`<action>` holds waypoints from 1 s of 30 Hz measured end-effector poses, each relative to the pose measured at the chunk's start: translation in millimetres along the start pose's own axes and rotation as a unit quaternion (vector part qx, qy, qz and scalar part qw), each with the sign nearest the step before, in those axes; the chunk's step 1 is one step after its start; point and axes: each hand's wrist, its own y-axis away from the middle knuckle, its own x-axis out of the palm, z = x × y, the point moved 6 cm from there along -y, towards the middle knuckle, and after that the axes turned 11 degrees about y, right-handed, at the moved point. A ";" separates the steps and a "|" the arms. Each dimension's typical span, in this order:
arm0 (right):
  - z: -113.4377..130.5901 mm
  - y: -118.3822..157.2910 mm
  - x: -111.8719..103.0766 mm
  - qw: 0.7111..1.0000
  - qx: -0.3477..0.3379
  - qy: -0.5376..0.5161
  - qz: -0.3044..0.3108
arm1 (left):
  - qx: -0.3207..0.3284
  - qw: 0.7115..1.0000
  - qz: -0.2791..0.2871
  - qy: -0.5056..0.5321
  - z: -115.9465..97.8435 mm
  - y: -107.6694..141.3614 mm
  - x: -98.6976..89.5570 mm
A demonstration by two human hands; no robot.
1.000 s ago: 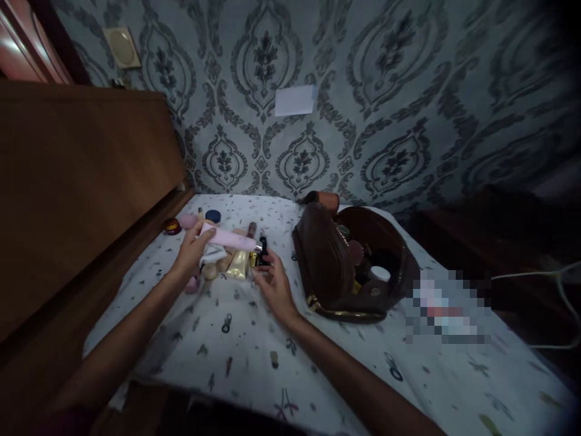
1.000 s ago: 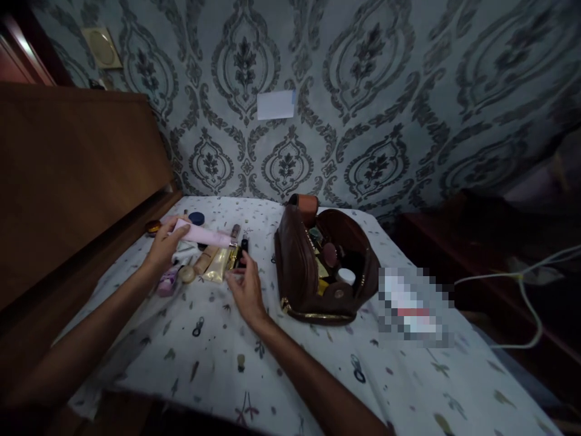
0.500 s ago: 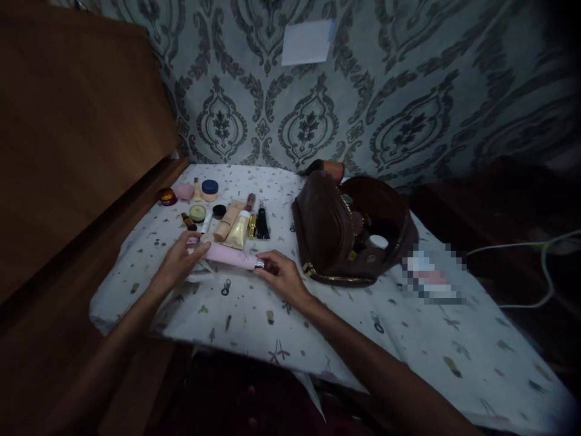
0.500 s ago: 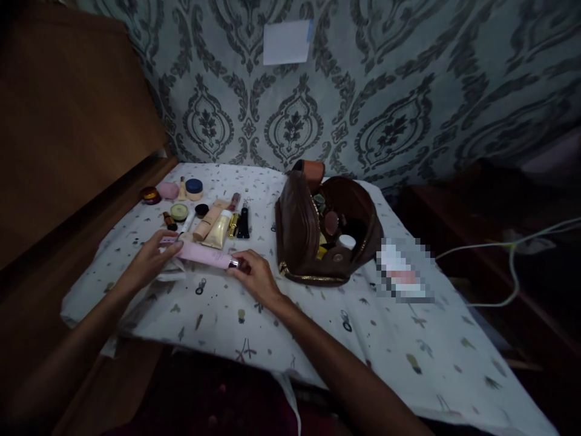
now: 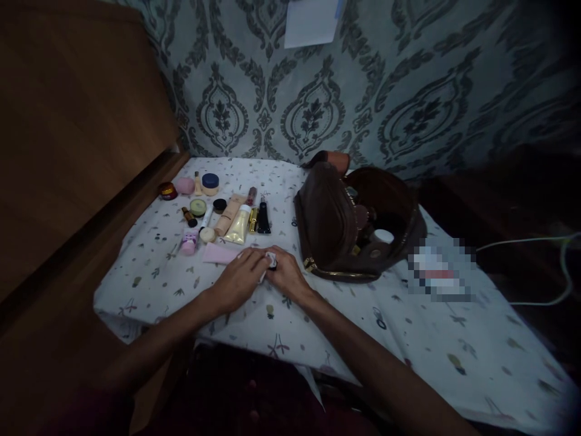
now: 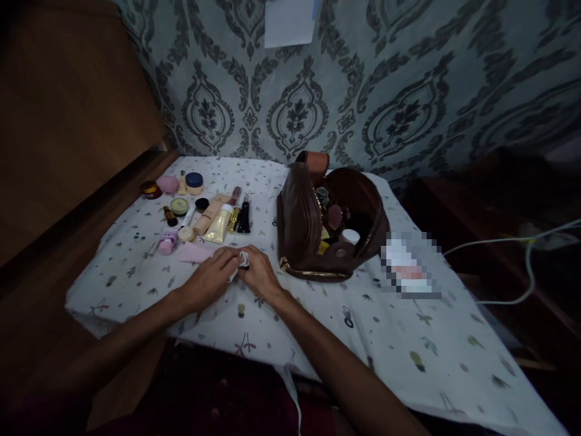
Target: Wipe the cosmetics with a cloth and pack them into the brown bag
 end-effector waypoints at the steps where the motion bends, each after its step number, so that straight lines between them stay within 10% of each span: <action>1: 0.0 -0.4 -0.3 1.000 -0.002 0.002 0.000 | 0.009 1.000 0.010 -0.022 0.8 0.9 4.3; 8: -1.7 -0.8 1.2 0.999 0.031 -0.013 0.011 | 0.012 0.998 -0.040 -0.055 14.1 16.2 -8.2; 19: -4.0 1.4 3.8 0.997 0.048 -0.050 0.025 | -0.212 0.960 -0.039 -0.178 74.0 64.4 -52.5; 30: 1.6 5.3 2.4 1.000 -0.004 -0.024 0.007 | -0.186 0.969 -0.066 -0.150 56.9 55.6 -50.5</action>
